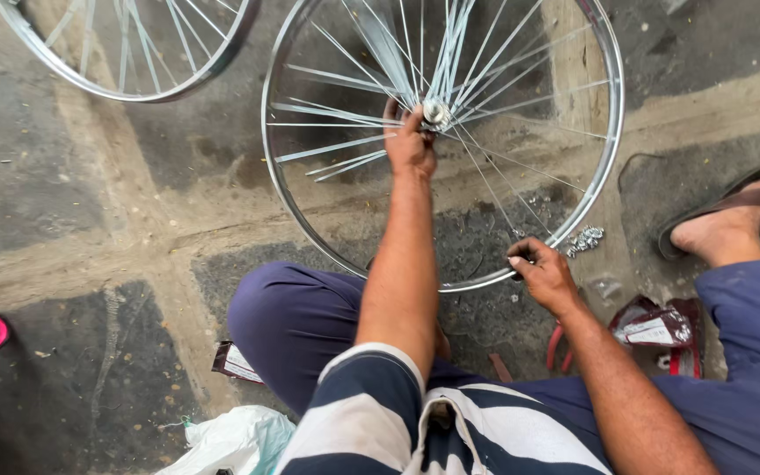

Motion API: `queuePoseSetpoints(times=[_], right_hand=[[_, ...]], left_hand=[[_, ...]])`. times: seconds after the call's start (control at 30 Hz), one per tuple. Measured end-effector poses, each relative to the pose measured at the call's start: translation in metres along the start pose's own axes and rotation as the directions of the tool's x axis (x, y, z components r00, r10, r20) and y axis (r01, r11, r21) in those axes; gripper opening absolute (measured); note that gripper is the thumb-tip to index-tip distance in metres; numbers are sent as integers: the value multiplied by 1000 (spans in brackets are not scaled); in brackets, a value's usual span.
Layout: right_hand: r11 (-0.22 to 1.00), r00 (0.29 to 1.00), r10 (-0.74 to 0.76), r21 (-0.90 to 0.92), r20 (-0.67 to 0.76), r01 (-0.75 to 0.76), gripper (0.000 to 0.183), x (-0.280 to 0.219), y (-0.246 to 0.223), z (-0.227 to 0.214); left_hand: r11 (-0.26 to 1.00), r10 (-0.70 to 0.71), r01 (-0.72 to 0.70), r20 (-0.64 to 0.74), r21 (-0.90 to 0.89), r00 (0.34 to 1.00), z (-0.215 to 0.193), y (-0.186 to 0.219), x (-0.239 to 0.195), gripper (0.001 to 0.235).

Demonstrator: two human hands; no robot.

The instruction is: The person sits on the ground and installs spokes into a bicycle wheel rim, securing them with nipples. The person uses pliers to tighten the nipples and occasionally rotates the wheel to access different sections.

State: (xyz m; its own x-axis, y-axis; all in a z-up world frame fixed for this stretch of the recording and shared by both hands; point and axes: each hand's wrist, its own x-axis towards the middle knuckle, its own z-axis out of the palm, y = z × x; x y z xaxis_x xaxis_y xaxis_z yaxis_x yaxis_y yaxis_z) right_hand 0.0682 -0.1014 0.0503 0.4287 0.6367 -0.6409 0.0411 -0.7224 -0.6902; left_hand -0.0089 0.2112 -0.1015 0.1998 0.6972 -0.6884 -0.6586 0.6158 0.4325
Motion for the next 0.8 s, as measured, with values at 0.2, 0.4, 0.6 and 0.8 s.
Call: queuePoseSetpoints(times=[0.2, 0.4, 0.6, 0.8], right_hand=[[997, 999, 38, 61, -16, -37, 13, 0, 9, -5], [1000, 999, 11, 21, -40, -10, 14, -4, -7, -12], [994, 992, -86, -74, -93, 79, 14, -6, -26, -21], [978, 983, -140, -171, -115, 119, 18, -1, -40, -23]], left_hand=[[952, 305, -296, -263, 73, 916, -7, -23, -26, 40], [985, 138, -161, -275, -62, 952, -2, 4, -50, 21], [985, 172, -155, -514, 78, 840, 10, 42, -84, 12], [894, -41, 156, -271, 420, 962, -23, -18, -161, 30]])
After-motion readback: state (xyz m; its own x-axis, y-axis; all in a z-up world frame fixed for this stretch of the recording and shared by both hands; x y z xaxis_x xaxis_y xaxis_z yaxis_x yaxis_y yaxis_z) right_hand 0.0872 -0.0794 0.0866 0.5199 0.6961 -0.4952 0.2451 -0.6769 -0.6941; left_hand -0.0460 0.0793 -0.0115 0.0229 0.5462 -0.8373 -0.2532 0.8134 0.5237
